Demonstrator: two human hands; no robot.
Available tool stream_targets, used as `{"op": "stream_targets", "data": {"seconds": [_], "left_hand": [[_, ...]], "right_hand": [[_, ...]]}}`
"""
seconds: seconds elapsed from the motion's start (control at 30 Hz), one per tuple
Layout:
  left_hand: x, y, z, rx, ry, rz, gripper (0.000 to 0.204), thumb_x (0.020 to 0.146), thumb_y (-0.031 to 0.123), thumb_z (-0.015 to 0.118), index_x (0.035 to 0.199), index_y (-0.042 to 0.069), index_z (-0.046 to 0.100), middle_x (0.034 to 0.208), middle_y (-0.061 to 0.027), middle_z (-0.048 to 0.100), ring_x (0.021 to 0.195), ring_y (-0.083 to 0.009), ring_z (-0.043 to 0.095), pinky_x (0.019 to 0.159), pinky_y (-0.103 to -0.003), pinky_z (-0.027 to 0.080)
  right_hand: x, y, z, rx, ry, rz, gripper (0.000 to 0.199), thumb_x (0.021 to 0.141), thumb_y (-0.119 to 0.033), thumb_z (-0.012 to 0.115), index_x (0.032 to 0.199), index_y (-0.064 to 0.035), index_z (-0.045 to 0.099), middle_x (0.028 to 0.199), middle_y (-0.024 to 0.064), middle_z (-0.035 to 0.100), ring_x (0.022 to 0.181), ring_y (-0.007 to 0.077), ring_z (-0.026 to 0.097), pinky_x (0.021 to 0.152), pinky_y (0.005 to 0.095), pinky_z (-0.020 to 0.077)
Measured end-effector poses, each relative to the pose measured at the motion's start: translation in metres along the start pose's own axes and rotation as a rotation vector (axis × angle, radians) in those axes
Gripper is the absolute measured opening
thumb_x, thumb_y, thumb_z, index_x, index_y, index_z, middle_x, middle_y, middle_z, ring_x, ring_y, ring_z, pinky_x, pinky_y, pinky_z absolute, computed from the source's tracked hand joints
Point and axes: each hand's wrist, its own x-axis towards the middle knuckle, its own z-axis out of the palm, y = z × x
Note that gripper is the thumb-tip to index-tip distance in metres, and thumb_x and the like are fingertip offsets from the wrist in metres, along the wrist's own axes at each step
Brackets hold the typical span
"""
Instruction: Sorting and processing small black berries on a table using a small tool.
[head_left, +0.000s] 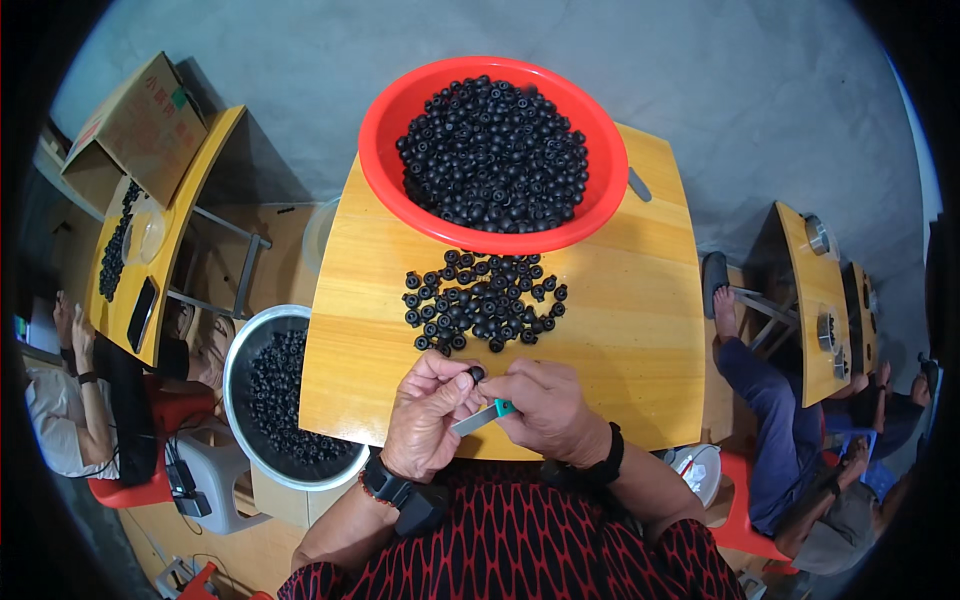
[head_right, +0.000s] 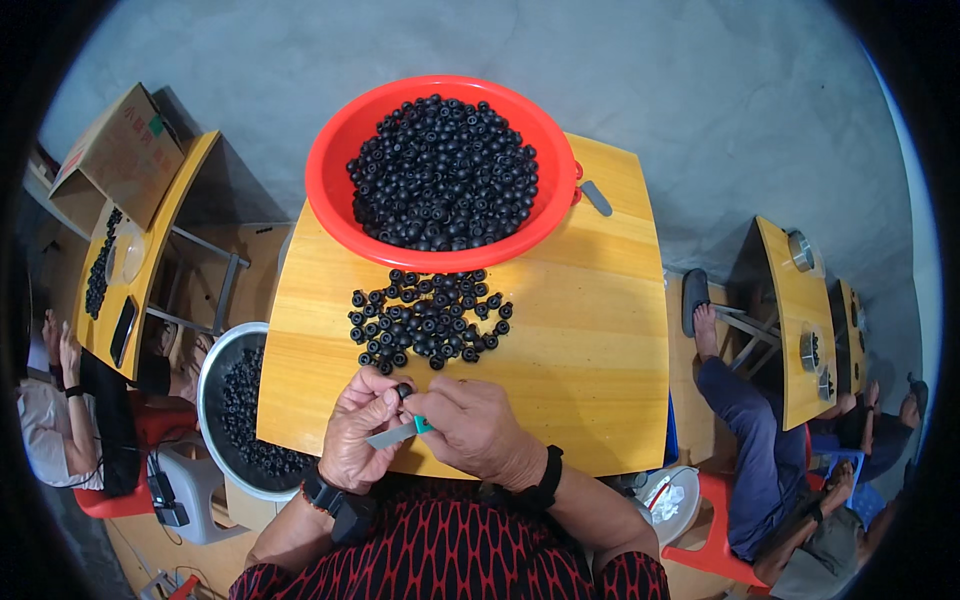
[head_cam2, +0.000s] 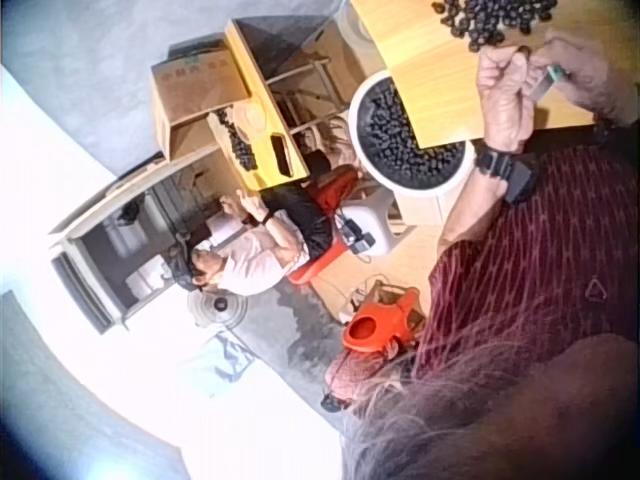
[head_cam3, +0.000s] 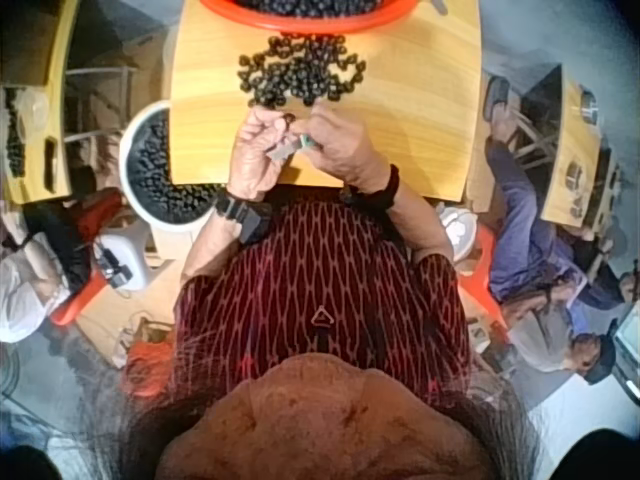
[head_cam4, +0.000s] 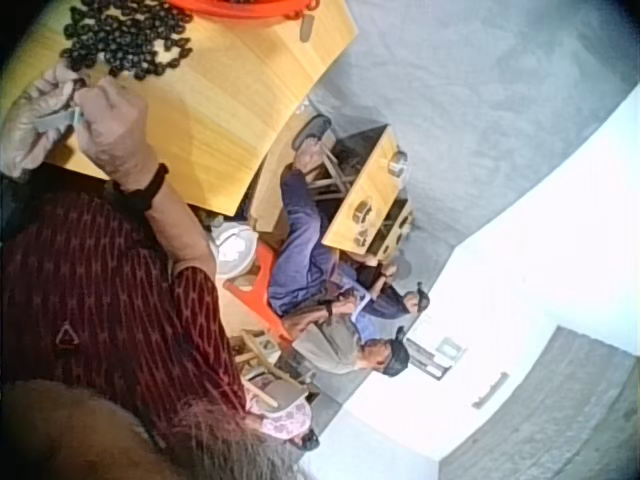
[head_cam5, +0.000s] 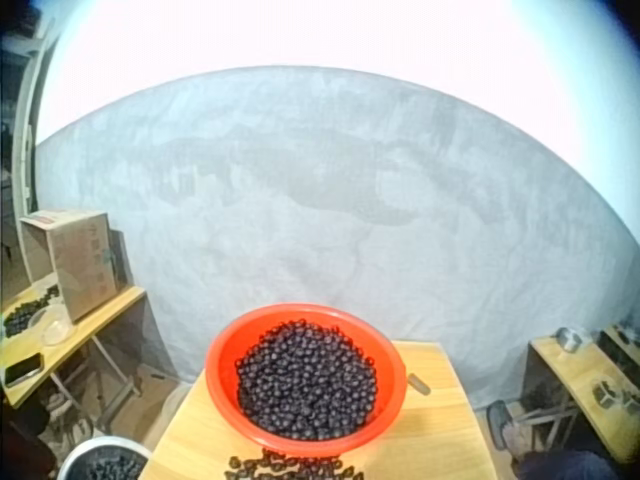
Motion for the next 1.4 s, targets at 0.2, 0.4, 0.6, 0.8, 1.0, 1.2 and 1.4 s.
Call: {"op": "stream_targets", "data": {"seconds": [0.2, 0.4, 0.6, 0.8, 1.0, 1.2, 1.4], "left_hand": [[-0.005, 0.026, -0.002, 0.088, 0.170, 0.281, 0.006, 0.092, 0.001, 0.065, 0.097, 0.005, 0.063, 0.096, -0.0086, 0.068, 0.079, -0.0173, 0.065, 0.076, -0.032, 0.056], [-0.040, 0.084, -0.057, 0.396, 0.556, 0.939, 0.016, 0.091, -0.003, 0.062, 0.105, 0.004, 0.060, 0.092, -0.0046, 0.063, 0.079, -0.0128, 0.058, 0.077, -0.027, 0.050], [-0.050, 0.093, -0.100, 0.539, 0.859, 0.924, 0.024, 0.090, -0.003, 0.061, 0.114, 0.002, 0.058, 0.107, -0.0050, 0.061, 0.100, -0.0126, 0.055, 0.092, -0.026, 0.044], [-0.041, 0.089, -0.078, 0.649, 0.869, 0.970, 0.028, 0.090, -0.003, 0.061, 0.118, 0.002, 0.056, 0.116, -0.0065, 0.057, 0.103, -0.0136, 0.054, 0.095, -0.028, 0.043], [-0.030, 0.059, -0.035, 0.735, 0.609, 0.883, 0.021, 0.091, -0.003, 0.061, 0.111, 0.002, 0.057, 0.116, -0.0090, 0.059, 0.103, -0.0140, 0.055, 0.097, -0.030, 0.043], [-0.022, 0.028, -0.003, 0.649, 0.290, 0.464, 0.012, 0.093, 0.006, 0.065, 0.103, 0.001, 0.063, 0.098, -0.0087, 0.067, 0.089, -0.0149, 0.062, 0.086, -0.028, 0.049], [-0.008, 0.003, 0.011, 0.216, 0.003, 0.120, 0.017, 0.096, 0.004, 0.061, 0.112, -0.002, 0.063, 0.106, -0.0138, 0.070, 0.091, -0.0164, 0.067, 0.085, -0.028, 0.055]], "right_hand": [[-0.023, 0.024, -0.003, 0.157, 0.094, 0.267, 0.020, 0.079, -0.001, 0.072, 0.097, -0.0038, 0.065, 0.076, 0.0074, 0.060, 0.062, 0.0190, 0.060, 0.058, 0.0291, 0.0479], [-0.024, 0.038, -0.020, 0.190, 0.172, 0.703, 0.011, 0.088, -0.006, 0.069, 0.097, -0.0010, 0.067, 0.077, 0.0013, 0.060, 0.068, 0.0071, 0.051, 0.062, 0.0249, 0.0451], [-0.005, 0.037, -0.002, 0.050, 0.002, 0.401, 0.022, 0.083, -0.005, 0.068, 0.104, -0.0042, 0.065, 0.085, 0.0091, 0.065, 0.069, 0.0229, 0.063, 0.063, 0.0342, 0.0506], [0.002, 0.035, 0.002, -0.224, -0.145, 0.257, 0.025, 0.079, -0.003, 0.067, 0.103, -0.0065, 0.066, 0.080, 0.0087, 0.060, 0.069, 0.0294, 0.063, 0.060, 0.0365, 0.0513], [-0.005, 0.035, -0.001, -0.273, -0.248, 0.229, 0.025, 0.079, -0.008, 0.070, 0.103, -0.0072, 0.065, 0.083, 0.0091, 0.060, 0.070, 0.0295, 0.064, 0.061, 0.0391, 0.0520], [-0.006, 0.024, 0.000, 0.501, 0.009, 0.545, 0.020, 0.087, -0.009, 0.072, 0.106, -0.0035, 0.068, 0.089, 0.0022, 0.068, 0.072, 0.0112, 0.061, 0.064, 0.0280, 0.0498], [-0.005, 0.001, -0.006, 1.095, 0.016, 0.790, 0.018, 0.090, -0.004, 0.070, 0.108, -0.0018, 0.068, 0.095, -0.0005, 0.069, 0.083, 0.0045, 0.061, 0.073, 0.0199, 0.0494]]}}
